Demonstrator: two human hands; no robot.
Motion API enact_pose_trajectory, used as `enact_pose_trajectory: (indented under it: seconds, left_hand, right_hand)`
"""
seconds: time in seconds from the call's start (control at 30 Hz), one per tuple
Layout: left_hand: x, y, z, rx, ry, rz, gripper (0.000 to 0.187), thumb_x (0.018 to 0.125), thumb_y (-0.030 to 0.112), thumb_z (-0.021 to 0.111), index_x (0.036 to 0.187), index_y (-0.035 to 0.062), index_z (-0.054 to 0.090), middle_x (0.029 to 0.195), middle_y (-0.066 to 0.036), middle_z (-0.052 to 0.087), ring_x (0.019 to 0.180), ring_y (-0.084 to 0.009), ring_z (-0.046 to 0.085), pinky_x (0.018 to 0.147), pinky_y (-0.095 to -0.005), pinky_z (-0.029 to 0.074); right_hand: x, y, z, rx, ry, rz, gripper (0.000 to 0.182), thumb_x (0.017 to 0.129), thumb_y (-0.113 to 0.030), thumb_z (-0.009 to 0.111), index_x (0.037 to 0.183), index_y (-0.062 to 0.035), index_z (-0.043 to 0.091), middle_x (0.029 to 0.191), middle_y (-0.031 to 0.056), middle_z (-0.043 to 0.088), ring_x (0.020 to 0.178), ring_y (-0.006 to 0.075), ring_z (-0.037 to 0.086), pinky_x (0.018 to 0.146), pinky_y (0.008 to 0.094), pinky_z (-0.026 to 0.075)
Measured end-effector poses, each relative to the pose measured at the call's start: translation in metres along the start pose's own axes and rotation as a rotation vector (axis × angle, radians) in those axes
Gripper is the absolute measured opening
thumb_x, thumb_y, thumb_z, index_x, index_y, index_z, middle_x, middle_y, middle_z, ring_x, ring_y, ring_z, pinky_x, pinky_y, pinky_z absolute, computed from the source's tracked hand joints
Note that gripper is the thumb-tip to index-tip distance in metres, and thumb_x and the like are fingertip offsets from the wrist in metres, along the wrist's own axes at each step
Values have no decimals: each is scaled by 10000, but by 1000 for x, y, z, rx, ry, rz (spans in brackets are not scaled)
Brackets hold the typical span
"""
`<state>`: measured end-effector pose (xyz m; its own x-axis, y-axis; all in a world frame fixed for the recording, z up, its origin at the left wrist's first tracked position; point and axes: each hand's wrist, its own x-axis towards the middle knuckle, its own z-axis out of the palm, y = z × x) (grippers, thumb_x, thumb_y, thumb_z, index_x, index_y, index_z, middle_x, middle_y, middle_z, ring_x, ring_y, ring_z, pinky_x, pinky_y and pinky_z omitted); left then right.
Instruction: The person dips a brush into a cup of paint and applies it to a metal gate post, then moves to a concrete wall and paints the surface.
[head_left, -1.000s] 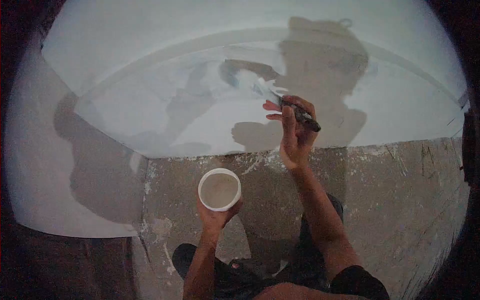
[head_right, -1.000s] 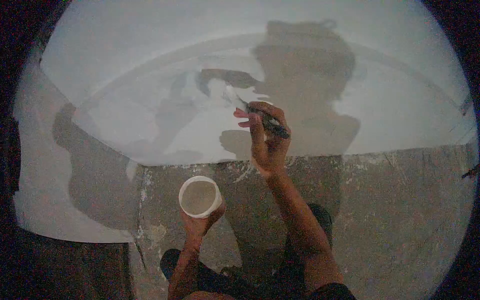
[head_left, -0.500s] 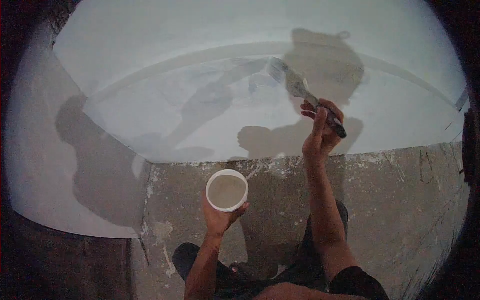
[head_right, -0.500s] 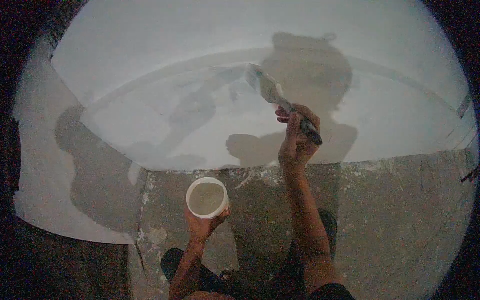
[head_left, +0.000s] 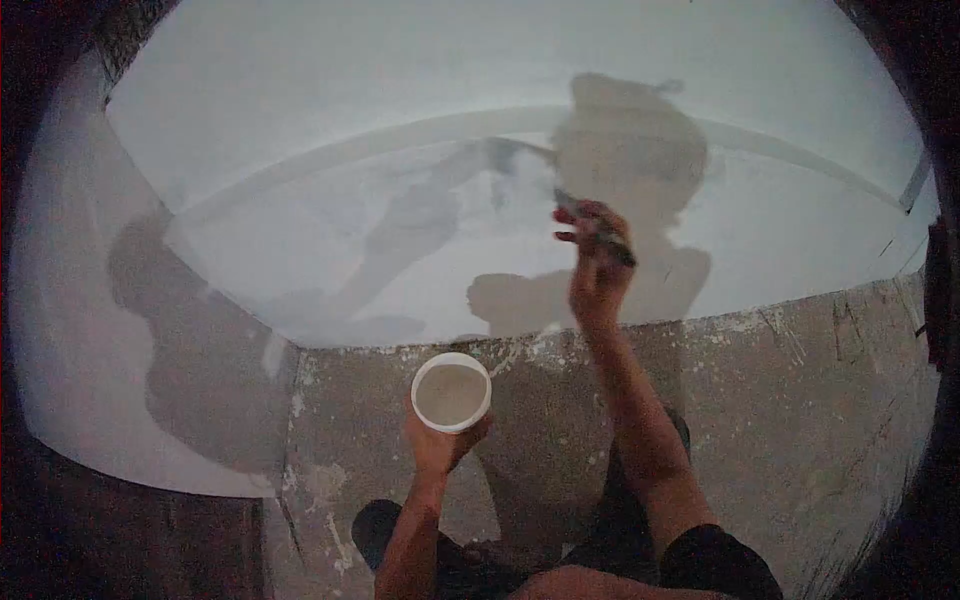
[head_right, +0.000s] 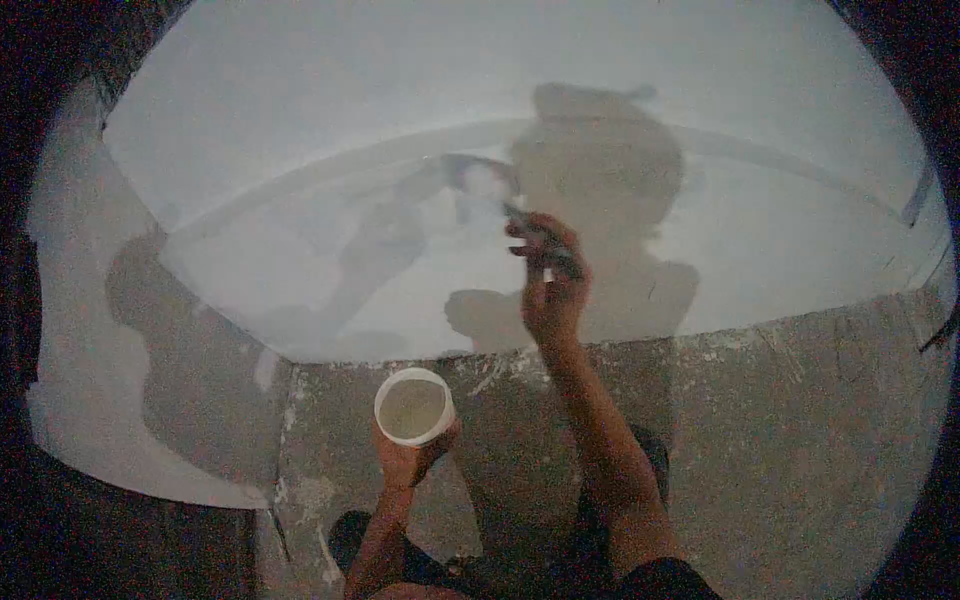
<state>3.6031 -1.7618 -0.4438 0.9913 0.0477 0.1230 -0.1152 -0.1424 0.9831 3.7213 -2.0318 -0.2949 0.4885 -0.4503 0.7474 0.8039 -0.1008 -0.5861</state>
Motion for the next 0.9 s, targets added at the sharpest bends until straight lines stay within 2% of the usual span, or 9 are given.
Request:
enact_pose_trajectory:
  seconds: [0.07,0.13,0.23,0.4,0.47,0.57,0.67,0.8,0.9]
  left_hand:
    - [1,6,-1,17,-30,118,1028,595,264,1023,1408,14,447,1307,-153,631,1206,-290,639,1017,-440,540]
    - [5,12,3,45,-32,103,1039,593,268,1024,1410,7,438,1310,-156,627,1207,-287,637,1014,-432,541]
    - [8,42,5,95,-34,125,1060,587,278,1026,1414,0,425,1315,-158,619,1209,-280,633,1011,-423,541]
    - [16,40,10,145,-34,204,1058,590,280,1023,1417,4,424,1311,-160,620,1208,-274,635,1014,-421,539]
    - [16,15,9,169,-58,181,1053,598,282,1019,1421,7,423,1305,-161,622,1203,-275,637,1016,-424,539]
    - [21,-11,12,197,-100,150,1045,610,284,1014,1427,12,421,1297,-163,626,1197,-276,641,1020,-429,537]
    - [16,44,13,4,0,87,1057,601,279,1019,1434,18,422,1303,-161,626,1207,-285,638,1030,-439,534]
    - [17,39,13,-23,-8,104,1053,601,271,1018,1432,13,425,1317,-165,623,1225,-292,631,1041,-444,529]
    - [22,36,13,156,-1,132,1065,603,262,1016,1443,16,409,1332,-156,606,1232,-293,622,1038,-445,528]
  right_hand:
    - [2,-10,-21,-44,32,-73,274,1079,-172,557,1254,35,596,1127,160,725,1038,252,735,809,364,627]
    - [3,-21,-41,-166,150,-71,309,1090,-204,544,1293,28,545,1102,212,720,1012,287,742,766,382,626]
    - [-1,-34,-57,-239,199,-106,316,1091,-237,543,1282,15,550,1073,213,727,965,284,745,766,396,620]
    - [-8,-32,-37,-92,157,-129,294,1093,-226,539,1263,13,554,1081,208,724,982,283,742,769,393,614]
    - [-16,-28,-16,-91,-1,36,259,1081,-178,554,1234,26,600,1088,181,712,989,257,734,803,373,625]
    - [-19,-9,-3,-47,-139,57,254,1086,-165,540,1240,24,612,1172,171,684,1035,255,724,824,371,628]
    - [-16,4,-12,-91,-28,58,242,1081,-157,552,1227,26,612,1215,172,666,1032,256,724,805,364,622]
    - [-11,-3,-55,-205,35,35,240,1074,-158,568,1230,22,598,1240,171,652,1009,261,728,791,368,612]
    - [-11,-16,-67,-228,100,-59,282,1093,-204,537,1274,10,554,1076,179,718,987,274,736,764,375,602]
